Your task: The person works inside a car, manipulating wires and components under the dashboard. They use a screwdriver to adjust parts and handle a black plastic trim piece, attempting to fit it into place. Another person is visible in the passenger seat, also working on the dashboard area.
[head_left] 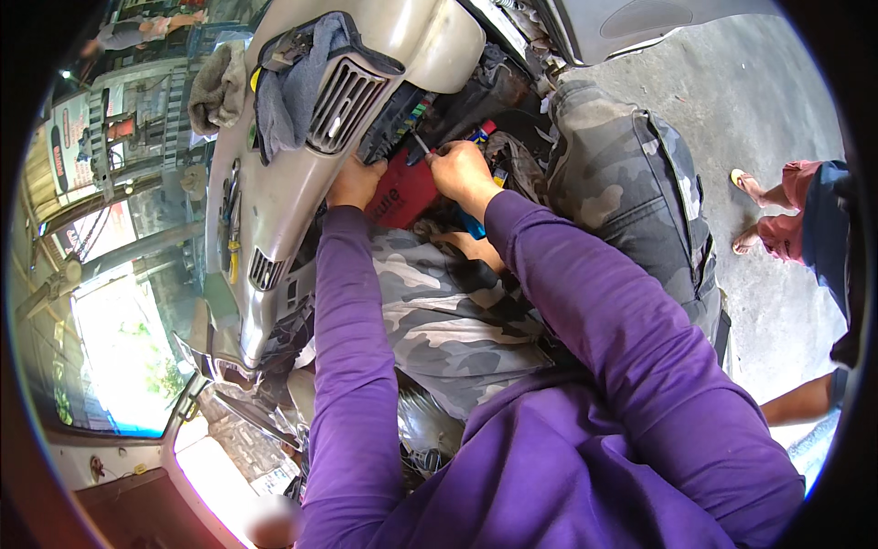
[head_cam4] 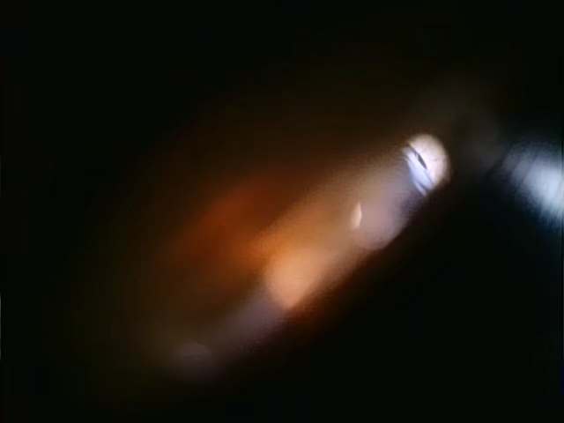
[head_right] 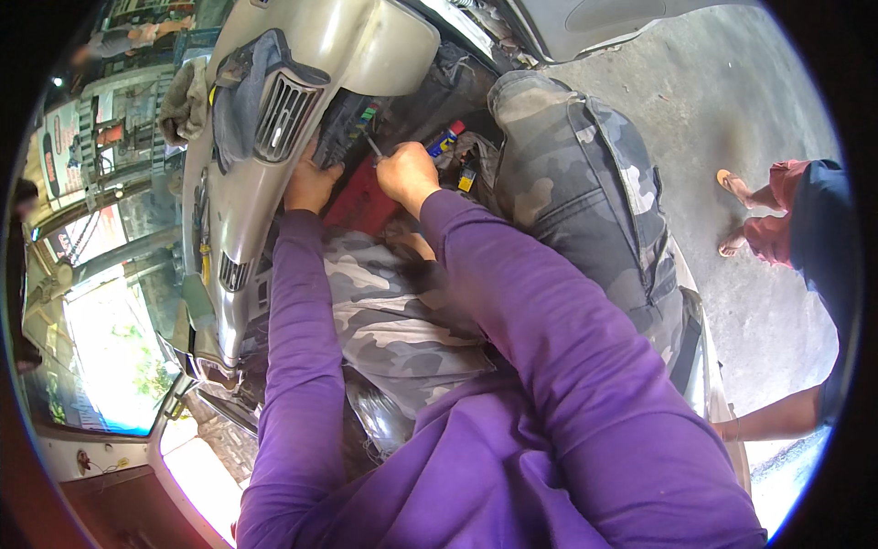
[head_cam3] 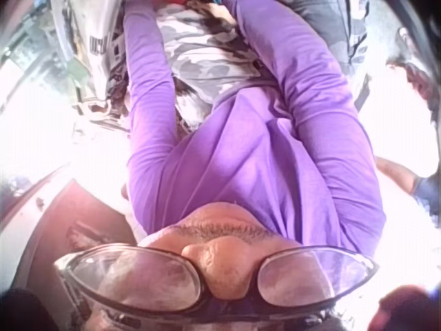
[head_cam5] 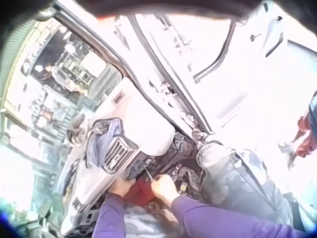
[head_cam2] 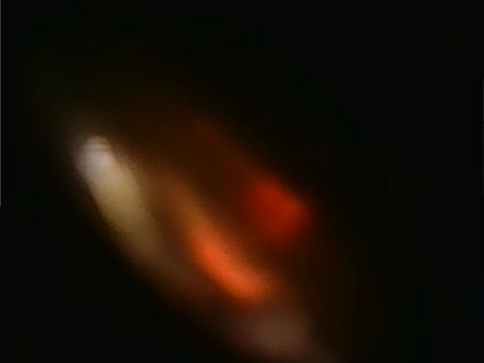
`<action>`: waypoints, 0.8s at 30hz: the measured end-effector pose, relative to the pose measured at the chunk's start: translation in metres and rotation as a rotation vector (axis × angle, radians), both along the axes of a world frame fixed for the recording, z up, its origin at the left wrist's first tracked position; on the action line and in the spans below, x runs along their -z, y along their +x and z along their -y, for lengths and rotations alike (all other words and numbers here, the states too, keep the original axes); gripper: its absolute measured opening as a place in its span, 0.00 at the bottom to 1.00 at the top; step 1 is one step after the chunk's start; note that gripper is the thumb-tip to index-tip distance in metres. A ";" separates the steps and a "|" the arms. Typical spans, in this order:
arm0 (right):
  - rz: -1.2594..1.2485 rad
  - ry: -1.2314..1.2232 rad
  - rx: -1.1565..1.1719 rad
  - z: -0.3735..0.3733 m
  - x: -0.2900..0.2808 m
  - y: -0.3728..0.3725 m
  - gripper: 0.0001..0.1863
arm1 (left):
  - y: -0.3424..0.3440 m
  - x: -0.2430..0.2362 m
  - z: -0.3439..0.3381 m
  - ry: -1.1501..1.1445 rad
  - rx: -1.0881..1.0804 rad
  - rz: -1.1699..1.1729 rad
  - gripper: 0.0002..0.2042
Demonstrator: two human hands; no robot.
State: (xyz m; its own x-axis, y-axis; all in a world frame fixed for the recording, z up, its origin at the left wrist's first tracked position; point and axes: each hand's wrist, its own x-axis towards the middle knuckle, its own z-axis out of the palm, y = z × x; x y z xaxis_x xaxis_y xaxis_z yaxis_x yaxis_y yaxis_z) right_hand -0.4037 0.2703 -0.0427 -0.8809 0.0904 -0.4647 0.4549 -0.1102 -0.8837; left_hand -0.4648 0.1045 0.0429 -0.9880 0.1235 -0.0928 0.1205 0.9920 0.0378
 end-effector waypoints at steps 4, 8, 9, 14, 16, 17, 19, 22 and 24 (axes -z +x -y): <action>0.070 -0.070 0.011 -0.001 -0.009 -0.003 0.18 | -0.010 0.011 0.017 0.234 -0.090 0.123 0.40; 0.080 0.043 -0.011 -0.009 -0.010 -0.008 0.19 | -0.005 0.004 0.001 0.085 -0.096 0.095 0.41; 0.094 0.033 -0.018 -0.011 -0.012 -0.008 0.19 | -0.003 0.003 -0.004 0.038 -0.096 0.080 0.41; 0.115 -0.193 0.057 -0.006 0.001 -0.014 0.16 | -0.003 0.004 -0.001 -0.013 -0.077 0.021 0.41; 0.103 -0.292 0.065 -0.002 0.001 -0.012 0.15 | 0.000 0.002 -0.003 -0.064 -0.076 0.020 0.40; 0.097 -0.311 0.053 -0.005 -0.012 -0.007 0.14 | 0.002 0.002 0.001 -0.076 -0.088 0.026 0.40; 0.060 -0.278 0.055 0.001 -0.013 -0.009 0.13 | 0.003 0.000 0.002 -0.086 -0.105 0.036 0.40; 0.045 -0.199 0.098 0.016 0.024 -0.031 0.12 | 0.003 -0.005 -0.021 -0.130 -0.122 0.044 0.39; 0.130 -0.254 0.094 0.020 0.023 -0.034 0.12 | 0.006 -0.002 -0.017 -0.138 -0.119 0.020 0.38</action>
State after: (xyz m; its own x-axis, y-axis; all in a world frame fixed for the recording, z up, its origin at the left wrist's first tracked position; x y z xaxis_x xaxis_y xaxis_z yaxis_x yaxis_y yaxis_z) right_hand -0.4381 0.2508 -0.0654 -0.8061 0.0349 -0.5908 0.5394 -0.3674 -0.7576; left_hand -0.4587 0.1213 0.0448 -0.9927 -0.0091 -0.1205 0.0028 0.9952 -0.0983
